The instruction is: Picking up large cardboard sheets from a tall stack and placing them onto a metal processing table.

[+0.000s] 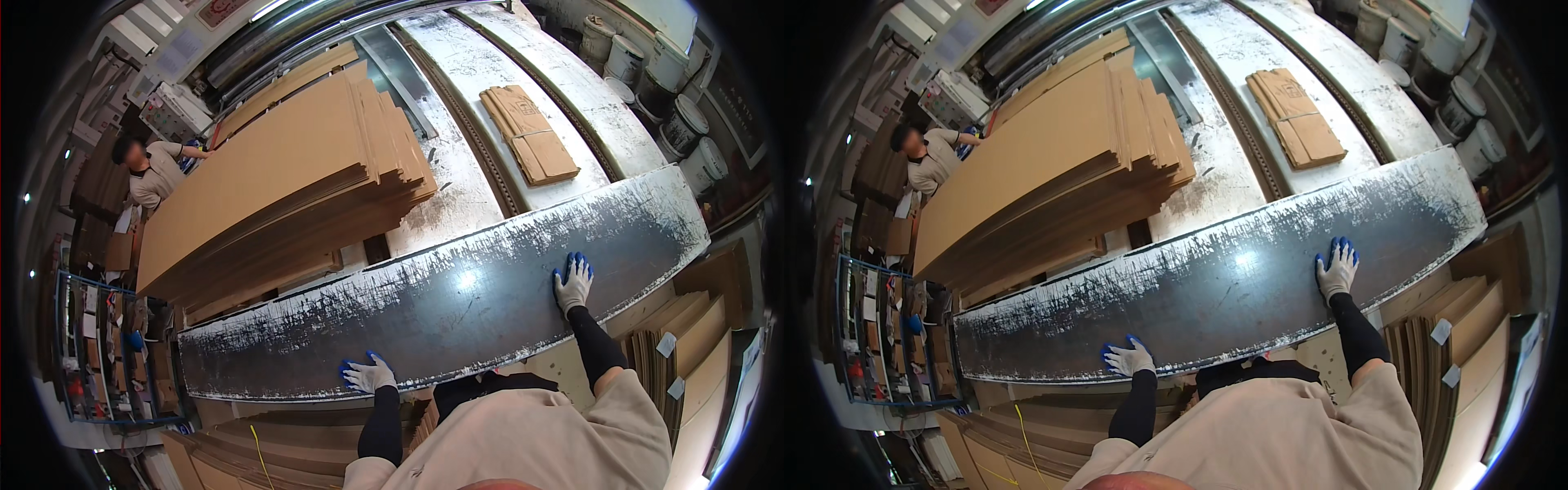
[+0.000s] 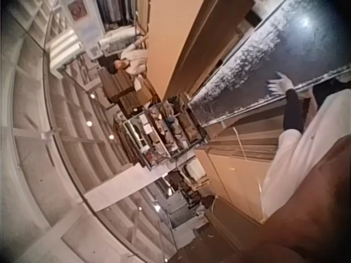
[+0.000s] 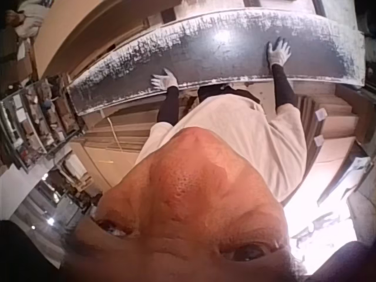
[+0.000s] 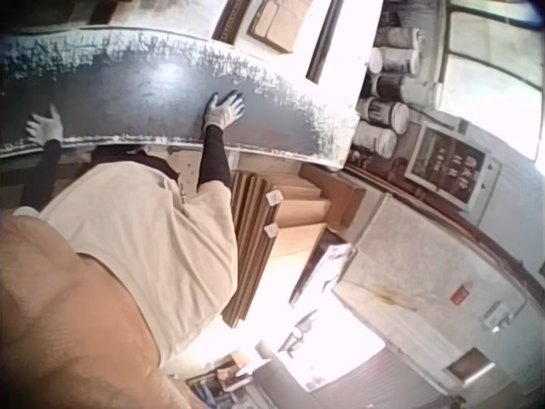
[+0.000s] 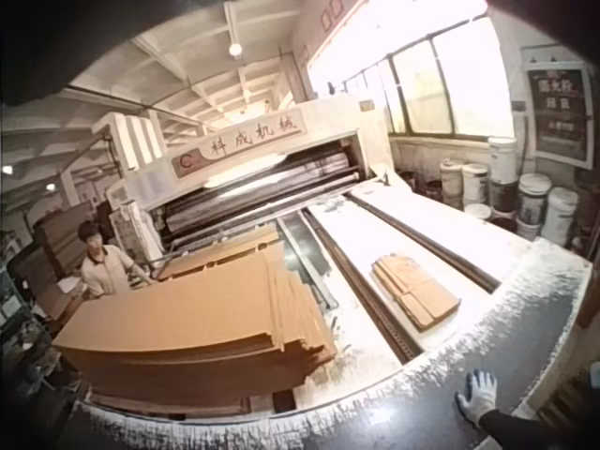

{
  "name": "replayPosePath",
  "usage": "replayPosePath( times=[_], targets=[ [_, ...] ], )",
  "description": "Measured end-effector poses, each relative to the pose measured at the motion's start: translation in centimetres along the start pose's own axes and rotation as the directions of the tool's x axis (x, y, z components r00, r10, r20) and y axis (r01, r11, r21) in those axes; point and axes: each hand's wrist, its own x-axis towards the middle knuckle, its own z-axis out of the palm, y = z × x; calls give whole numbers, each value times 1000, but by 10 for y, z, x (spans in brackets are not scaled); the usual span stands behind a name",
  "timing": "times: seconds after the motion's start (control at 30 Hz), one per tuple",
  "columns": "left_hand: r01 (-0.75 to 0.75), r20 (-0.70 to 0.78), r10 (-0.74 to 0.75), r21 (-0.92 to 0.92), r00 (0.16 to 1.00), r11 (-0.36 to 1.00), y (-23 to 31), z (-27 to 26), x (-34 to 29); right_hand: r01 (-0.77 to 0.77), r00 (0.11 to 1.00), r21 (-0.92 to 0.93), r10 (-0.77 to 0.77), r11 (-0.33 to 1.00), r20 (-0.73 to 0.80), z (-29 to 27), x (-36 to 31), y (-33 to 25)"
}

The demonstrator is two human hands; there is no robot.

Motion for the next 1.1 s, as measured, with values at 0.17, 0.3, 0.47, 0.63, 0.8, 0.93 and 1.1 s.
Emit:
replayPosePath(
  times=[0.17,0.3,0.47,0.63,0.8,0.93,1.1],
  targets=[
    [1,4,-1,8,1000,1000,0,2,1,-2,1000,-1,2,1000,-3,0,0,0],
    [-2,-10,2,11,1000,1000,-1,4,1,0,1000,1,0,1000,-3,0,0,0],
    [-1,-23,1,7,1000,1000,-1,3,0,1,1000,-2,-1,1000,-6,2,0,1],
    [22,44,-22,4,999,1000,3,-3,0,8,1000,-6,-8,1000,-13,4,0,3],
    [13,14,-13,2,1000,1000,0,-1,0,17,1000,-2,-17,1000,-23,4,0,2],
    [11,17,-11,6,1000,1000,0,-1,0,4,1000,-8,-4,1000,-5,4,0,2],
    [17,69,-17,5,997,1000,-1,0,2,12,1000,3,-12,1000,-14,4,0,1]
  ],
)
